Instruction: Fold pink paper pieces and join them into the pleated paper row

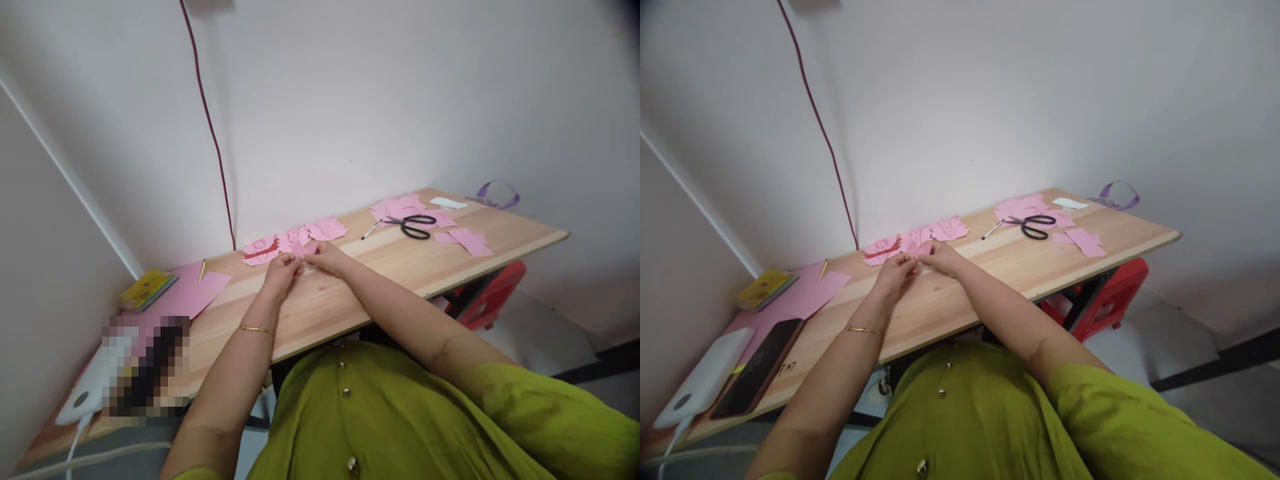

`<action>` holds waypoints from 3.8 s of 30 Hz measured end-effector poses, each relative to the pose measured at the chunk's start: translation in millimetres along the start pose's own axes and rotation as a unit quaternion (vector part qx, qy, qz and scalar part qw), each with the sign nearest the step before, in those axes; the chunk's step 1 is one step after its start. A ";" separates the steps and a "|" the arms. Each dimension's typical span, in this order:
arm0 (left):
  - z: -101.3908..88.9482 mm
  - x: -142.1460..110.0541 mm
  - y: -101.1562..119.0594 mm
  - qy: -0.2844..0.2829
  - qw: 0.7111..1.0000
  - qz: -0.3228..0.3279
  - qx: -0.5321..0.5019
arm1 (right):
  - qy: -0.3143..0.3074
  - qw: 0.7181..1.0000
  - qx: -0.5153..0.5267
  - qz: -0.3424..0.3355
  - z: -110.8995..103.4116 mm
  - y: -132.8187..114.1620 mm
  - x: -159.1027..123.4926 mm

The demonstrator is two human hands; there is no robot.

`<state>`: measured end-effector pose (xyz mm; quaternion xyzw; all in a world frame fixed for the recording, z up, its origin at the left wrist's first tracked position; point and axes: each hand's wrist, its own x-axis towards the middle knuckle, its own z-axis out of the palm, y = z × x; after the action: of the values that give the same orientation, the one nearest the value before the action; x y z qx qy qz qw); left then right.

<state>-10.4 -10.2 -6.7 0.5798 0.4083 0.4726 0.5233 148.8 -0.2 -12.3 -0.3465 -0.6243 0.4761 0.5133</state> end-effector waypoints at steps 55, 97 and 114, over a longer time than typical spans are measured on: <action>2.8 0.8 -2.0 0.004 0.999 -0.016 -0.028 | 0.019 0.996 -0.085 -0.026 -3.4 -1.4 1.4; 2.2 3.9 7.5 0.111 0.992 0.014 -0.052 | -0.076 0.992 -0.095 -0.026 -6.2 -2.9 -1.1; -2.1 -1.8 4.2 -0.002 0.998 -0.058 -0.035 | 0.026 0.998 -0.062 0.004 -4.5 -1.2 -1.3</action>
<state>-12.9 -12.0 -2.7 0.5368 0.4237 0.4543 0.5708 153.5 -0.7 -11.4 -0.3923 -0.6378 0.4297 0.5046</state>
